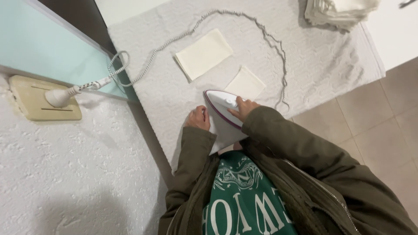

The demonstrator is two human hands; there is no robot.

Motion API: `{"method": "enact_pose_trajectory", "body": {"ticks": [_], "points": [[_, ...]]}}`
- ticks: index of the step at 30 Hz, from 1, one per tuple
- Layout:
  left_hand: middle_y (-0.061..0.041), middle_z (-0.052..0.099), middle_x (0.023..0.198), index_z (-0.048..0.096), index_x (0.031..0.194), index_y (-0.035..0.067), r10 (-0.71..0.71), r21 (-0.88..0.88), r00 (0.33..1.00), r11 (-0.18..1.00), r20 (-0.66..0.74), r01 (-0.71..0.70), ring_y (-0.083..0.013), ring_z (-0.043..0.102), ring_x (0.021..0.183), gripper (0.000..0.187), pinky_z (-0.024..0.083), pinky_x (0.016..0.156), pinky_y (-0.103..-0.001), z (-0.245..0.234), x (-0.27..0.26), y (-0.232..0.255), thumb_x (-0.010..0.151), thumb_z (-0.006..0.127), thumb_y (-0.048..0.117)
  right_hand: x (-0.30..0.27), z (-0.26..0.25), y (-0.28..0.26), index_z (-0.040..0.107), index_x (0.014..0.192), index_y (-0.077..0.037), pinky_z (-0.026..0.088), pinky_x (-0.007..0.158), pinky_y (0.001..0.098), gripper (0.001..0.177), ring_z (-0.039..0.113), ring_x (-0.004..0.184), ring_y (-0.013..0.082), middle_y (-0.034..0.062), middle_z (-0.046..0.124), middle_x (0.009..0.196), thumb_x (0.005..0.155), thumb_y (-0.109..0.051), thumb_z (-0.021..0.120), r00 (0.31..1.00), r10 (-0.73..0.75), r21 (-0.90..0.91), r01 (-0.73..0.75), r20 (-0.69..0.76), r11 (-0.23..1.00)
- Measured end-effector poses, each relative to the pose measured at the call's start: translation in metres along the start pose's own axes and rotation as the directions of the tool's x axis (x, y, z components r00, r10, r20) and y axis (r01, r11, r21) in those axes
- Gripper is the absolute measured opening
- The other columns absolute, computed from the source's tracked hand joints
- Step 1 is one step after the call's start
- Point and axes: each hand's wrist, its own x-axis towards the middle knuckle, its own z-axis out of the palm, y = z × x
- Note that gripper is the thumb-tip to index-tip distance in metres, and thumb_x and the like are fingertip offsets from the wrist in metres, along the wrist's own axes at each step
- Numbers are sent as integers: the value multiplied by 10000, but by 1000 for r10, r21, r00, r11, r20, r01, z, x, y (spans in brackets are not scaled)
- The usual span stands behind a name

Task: Ironing small rectangular pieces of white fabric on a table.

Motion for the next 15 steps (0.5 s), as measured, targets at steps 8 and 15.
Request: {"method": "enact_pose_trajectory", "body": {"ticks": [8,15], "points": [[-169,673,843,638,1044,120,-49,8,997,999,53,48,-378,661,783,99,531,631,-493,-13,5,10,989,631,202,2,-1,4,490,1328,-42,629,629,510,640,757,763,375,253,737,935,1001,-593,488,999,23,-14,-22,46,1000],[-167,670,885,636,1062,126,-121,-2,986,993,115,122,-358,668,737,109,543,603,-474,-14,4,12,1009,612,218,-13,1,16,450,1353,-55,661,588,524,611,799,722,391,261,738,918,996,-551,460,980,89,66,-102,179,993]]}}
